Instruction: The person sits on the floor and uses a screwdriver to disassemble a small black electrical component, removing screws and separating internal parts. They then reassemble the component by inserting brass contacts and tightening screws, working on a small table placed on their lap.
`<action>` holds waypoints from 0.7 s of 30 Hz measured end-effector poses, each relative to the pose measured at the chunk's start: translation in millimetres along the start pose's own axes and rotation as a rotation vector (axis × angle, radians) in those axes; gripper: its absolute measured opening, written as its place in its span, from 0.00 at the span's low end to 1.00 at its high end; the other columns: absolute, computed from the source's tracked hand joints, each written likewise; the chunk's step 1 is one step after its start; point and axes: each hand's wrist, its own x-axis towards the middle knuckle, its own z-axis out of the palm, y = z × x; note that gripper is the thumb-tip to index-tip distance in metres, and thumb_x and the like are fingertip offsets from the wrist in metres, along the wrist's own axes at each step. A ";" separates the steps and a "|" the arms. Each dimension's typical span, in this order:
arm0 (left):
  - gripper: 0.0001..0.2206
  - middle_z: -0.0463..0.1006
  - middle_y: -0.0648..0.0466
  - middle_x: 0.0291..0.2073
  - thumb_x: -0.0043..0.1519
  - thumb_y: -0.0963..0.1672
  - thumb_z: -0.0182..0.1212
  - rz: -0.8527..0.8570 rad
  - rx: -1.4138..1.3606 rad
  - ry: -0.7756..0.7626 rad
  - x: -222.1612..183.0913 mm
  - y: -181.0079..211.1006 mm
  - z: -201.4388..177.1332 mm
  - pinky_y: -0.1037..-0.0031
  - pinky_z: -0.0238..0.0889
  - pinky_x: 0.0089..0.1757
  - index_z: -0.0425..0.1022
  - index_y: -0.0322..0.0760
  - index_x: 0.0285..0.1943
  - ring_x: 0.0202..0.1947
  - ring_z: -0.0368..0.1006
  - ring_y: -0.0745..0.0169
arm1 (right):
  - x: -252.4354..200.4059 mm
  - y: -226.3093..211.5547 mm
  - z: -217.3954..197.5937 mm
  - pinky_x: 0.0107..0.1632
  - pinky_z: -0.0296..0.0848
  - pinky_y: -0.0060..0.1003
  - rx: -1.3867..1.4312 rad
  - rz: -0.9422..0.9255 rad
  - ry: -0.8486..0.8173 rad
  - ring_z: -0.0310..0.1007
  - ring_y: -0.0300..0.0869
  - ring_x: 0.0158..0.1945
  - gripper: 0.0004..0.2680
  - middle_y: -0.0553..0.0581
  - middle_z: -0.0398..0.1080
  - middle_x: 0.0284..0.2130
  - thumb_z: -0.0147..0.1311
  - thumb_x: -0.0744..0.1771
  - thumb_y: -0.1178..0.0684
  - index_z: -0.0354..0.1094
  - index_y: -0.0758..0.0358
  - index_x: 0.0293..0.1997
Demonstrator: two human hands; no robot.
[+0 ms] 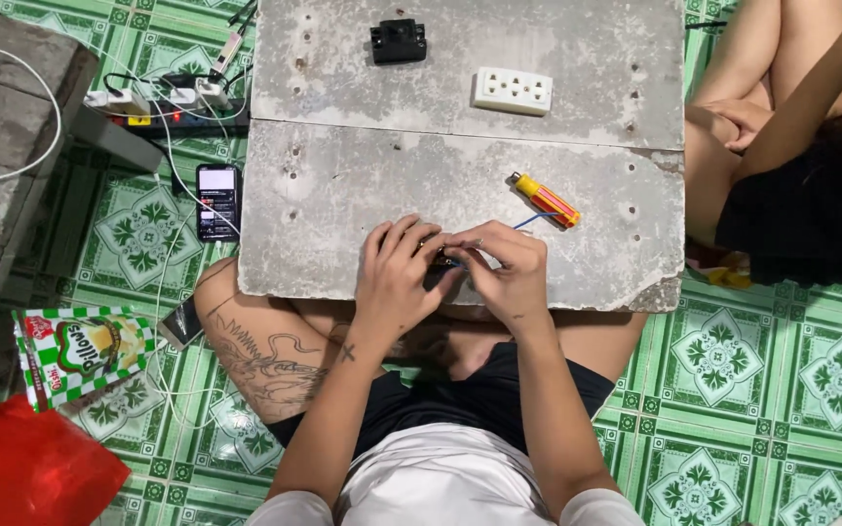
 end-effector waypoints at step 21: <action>0.07 0.85 0.53 0.36 0.52 0.38 0.72 0.020 -0.230 0.195 1.9 -9.6 29.4 0.63 0.67 0.53 0.82 0.37 0.38 0.43 0.81 0.57 | -5.8 9.2 2.3 0.49 0.77 0.48 0.067 0.001 -0.088 0.78 0.58 0.46 0.08 0.61 0.75 0.41 0.58 0.66 0.66 0.70 0.66 0.48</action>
